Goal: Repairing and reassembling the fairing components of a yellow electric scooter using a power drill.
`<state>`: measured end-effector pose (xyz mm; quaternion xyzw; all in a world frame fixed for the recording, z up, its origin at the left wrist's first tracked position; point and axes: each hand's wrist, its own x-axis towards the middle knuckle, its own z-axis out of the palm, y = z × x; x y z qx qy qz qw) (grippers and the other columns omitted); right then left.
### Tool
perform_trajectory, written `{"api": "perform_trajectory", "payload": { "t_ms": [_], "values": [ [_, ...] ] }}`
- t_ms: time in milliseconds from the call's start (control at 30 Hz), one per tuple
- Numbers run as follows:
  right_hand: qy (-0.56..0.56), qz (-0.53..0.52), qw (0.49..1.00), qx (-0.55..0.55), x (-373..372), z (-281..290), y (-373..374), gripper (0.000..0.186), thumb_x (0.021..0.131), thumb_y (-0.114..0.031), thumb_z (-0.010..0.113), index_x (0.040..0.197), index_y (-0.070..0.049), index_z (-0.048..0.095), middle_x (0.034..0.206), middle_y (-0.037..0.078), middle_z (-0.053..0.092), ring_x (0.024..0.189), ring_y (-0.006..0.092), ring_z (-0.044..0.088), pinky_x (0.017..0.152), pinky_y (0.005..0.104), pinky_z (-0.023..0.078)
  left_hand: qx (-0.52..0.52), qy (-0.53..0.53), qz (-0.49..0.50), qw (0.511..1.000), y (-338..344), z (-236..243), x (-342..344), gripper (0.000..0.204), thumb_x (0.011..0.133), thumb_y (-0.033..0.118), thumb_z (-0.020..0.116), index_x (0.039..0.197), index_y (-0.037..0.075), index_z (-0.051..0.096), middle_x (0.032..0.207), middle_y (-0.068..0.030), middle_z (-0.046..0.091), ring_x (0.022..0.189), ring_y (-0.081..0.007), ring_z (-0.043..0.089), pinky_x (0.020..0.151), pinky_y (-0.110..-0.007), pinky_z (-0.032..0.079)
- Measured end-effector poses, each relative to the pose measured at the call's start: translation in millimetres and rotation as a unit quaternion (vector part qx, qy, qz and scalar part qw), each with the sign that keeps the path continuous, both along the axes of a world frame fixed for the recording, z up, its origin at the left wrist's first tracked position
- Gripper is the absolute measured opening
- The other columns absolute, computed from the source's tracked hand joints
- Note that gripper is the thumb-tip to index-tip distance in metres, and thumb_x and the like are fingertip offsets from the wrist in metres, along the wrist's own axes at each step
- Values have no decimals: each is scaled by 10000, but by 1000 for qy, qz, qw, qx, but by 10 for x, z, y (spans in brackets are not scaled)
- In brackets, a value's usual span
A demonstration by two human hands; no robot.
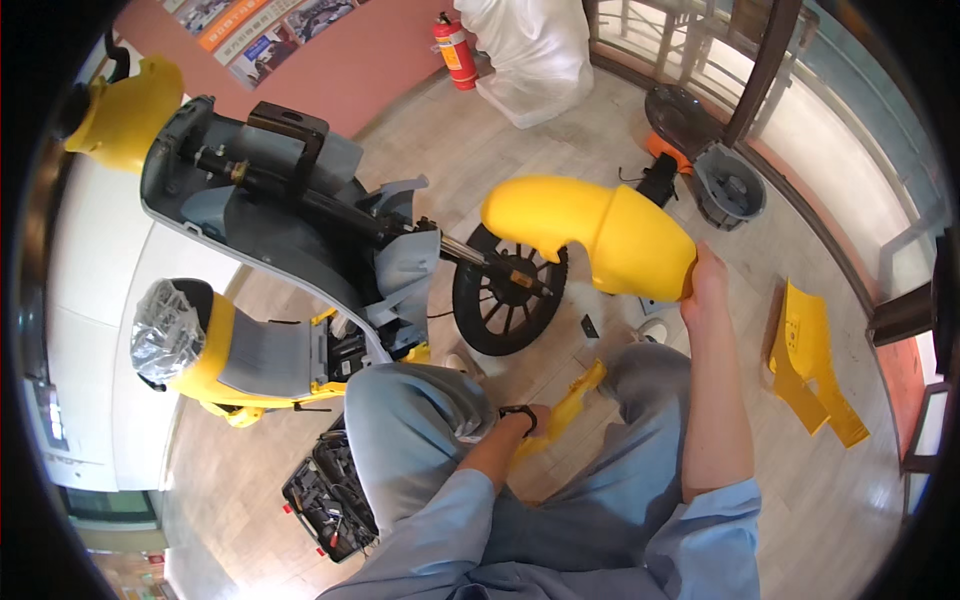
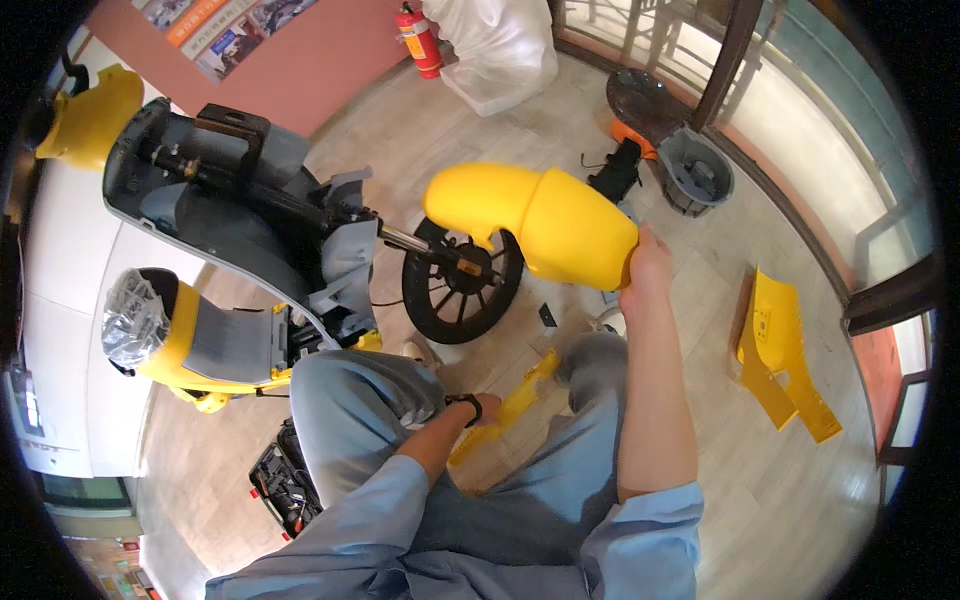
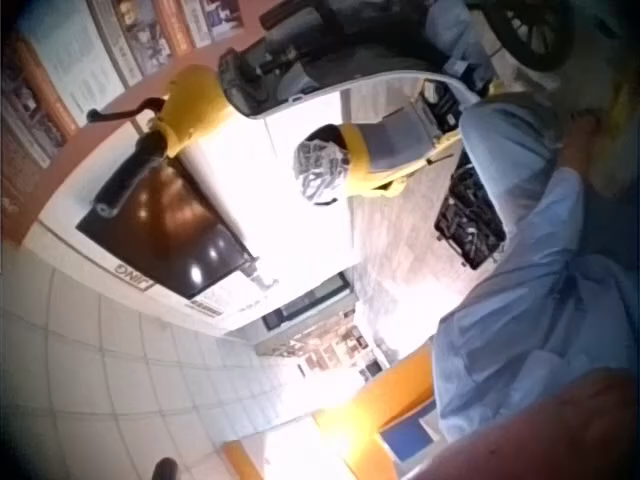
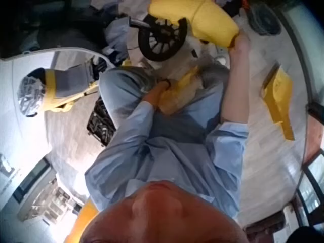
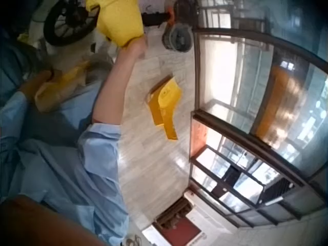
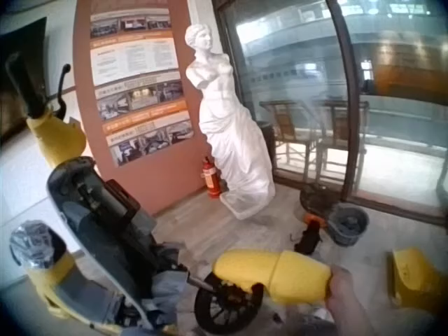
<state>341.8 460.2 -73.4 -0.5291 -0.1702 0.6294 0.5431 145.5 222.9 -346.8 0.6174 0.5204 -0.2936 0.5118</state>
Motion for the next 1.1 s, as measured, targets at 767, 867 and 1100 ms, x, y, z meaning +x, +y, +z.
{"api": "perform_trajectory", "payload": {
  "t_ms": [767,867,1100],
  "values": [
    [-127,5,991,42,-189,75,-61,359,988,-234,490,1155,81,526,1030,120,629,926,194,600,812,312,472,27,85,1,996,-328,-97,-79,326,752,115,661,1062,19,680,1089,-188,670,1035,-303,650,845,-406,524],
    [-133,8,990,42,-168,80,-59,362,993,-237,480,1161,81,523,1031,118,628,922,197,601,810,314,474,26,78,21,996,-359,-123,-18,334,760,118,654,1079,20,674,1110,-188,664,1050,-305,643,856,-405,521],
    [-111,17,993,41,-249,95,-68,364,998,-244,469,1172,73,517,1030,120,628,923,205,604,803,320,480,18,54,41,998,-449,-291,-80,475,850,289,612,1194,-36,574,1208,-223,604,1116,-330,597,911,-409,482]
  ]
}}
